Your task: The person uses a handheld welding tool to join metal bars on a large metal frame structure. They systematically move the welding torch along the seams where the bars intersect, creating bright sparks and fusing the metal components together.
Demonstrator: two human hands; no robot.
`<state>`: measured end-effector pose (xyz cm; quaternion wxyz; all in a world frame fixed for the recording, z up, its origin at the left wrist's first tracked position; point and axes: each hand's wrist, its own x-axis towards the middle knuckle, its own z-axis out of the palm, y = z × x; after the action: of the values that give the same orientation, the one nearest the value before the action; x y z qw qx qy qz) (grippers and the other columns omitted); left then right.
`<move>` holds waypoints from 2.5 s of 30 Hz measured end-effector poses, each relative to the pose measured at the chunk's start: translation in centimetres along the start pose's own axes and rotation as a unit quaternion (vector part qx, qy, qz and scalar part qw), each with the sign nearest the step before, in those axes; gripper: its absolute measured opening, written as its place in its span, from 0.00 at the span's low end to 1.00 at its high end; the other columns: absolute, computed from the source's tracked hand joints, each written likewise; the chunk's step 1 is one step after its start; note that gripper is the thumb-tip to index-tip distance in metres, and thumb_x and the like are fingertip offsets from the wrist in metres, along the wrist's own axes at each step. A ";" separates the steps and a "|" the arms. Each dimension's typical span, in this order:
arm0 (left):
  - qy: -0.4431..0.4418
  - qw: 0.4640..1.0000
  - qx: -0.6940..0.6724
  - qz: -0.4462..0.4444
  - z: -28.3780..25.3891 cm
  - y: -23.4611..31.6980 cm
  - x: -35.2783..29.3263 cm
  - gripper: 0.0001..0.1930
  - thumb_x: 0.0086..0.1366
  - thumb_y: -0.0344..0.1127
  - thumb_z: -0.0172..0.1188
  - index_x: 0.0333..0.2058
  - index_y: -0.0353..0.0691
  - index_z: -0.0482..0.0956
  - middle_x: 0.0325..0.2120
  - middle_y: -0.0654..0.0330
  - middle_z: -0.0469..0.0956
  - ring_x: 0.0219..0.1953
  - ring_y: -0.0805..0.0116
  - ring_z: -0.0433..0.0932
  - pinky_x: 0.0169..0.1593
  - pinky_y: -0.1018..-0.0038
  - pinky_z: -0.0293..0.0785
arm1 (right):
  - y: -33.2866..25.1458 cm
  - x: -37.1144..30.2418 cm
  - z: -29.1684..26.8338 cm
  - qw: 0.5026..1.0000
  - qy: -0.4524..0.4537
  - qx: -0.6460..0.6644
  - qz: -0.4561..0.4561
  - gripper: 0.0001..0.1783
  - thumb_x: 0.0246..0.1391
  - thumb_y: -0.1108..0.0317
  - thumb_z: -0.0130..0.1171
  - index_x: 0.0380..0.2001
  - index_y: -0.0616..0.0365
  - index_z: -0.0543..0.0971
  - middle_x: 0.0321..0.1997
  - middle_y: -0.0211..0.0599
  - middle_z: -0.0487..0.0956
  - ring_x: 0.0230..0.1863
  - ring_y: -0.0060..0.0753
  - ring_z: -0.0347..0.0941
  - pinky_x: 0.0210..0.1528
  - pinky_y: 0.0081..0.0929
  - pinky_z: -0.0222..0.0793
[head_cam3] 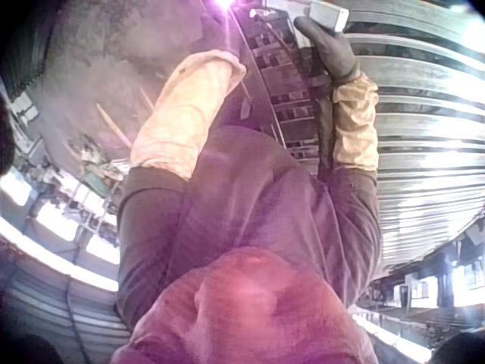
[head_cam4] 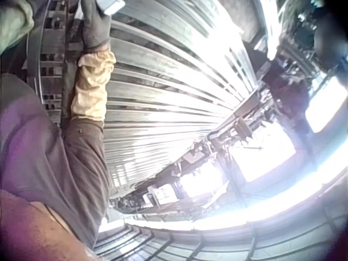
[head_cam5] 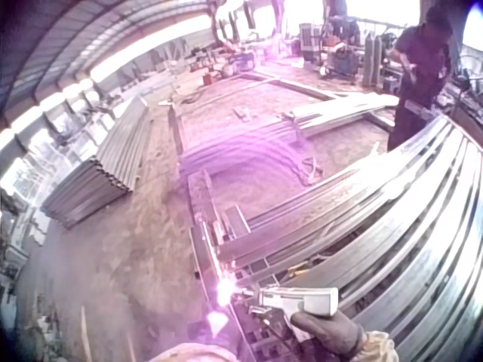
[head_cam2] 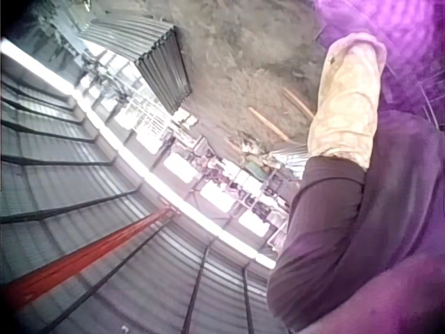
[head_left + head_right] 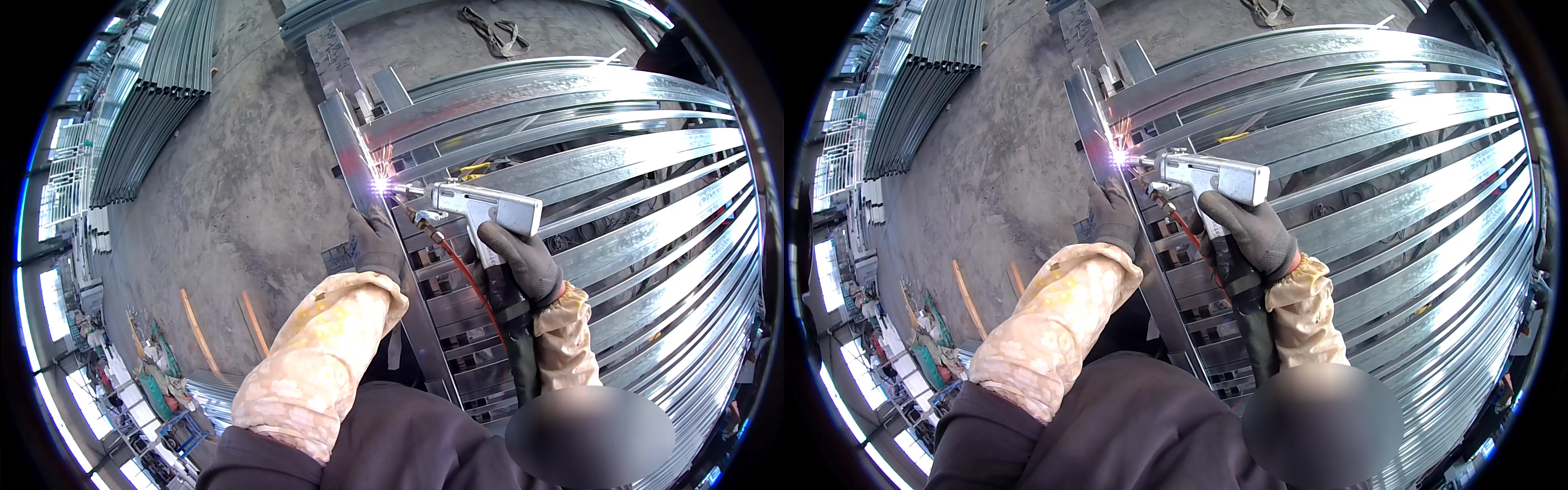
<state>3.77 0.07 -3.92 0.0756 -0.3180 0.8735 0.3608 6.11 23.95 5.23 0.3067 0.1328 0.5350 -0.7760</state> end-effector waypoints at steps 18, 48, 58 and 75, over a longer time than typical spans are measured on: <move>0.004 1.000 0.002 0.019 -0.1 -0.1 0.2 0.33 0.78 0.51 0.41 0.64 0.22 0.60 0.61 0.29 0.68 0.64 0.34 0.67 0.65 0.58 0.65 | -0.2 -1.0 0.4 1.000 -0.003 -0.001 0.012 0.20 0.69 0.55 0.56 0.45 0.65 0.79 0.33 0.36 0.82 0.27 0.23 0.79 0.28 0.22 0.75; 0.010 1.000 -0.013 0.018 -0.3 0.1 -0.3 0.31 0.78 0.51 0.42 0.65 0.29 0.61 0.58 0.31 0.72 0.60 0.35 0.72 0.61 0.58 0.69 | 2.5 -6.4 1.0 0.996 0.074 0.054 -0.003 0.23 0.66 0.60 0.58 0.58 0.63 0.72 0.34 0.38 0.83 0.23 0.26 0.78 0.23 0.22 0.74; 0.065 0.996 0.002 0.053 0.5 -0.9 -0.1 0.32 0.78 0.52 0.43 0.65 0.27 0.62 0.59 0.30 0.71 0.62 0.35 0.70 0.63 0.57 0.68 | 2.6 -5.3 1.3 0.997 0.045 0.053 0.016 0.24 0.67 0.59 0.58 0.58 0.63 0.73 0.35 0.37 0.83 0.23 0.25 0.78 0.23 0.22 0.73; 0.067 0.997 0.002 0.047 0.5 -0.4 -0.2 0.26 0.78 0.50 0.42 0.59 0.31 0.67 0.55 0.31 0.73 0.59 0.31 0.70 0.60 0.52 0.67 | 3.8 -4.6 1.2 0.998 0.047 0.042 -0.007 0.23 0.65 0.60 0.60 0.57 0.63 0.74 0.33 0.35 0.81 0.26 0.24 0.79 0.26 0.22 0.74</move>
<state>4.13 0.25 -4.46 0.0005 -0.2998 0.8913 0.3401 12.19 23.45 5.34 0.2703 0.1782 0.5167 -0.7926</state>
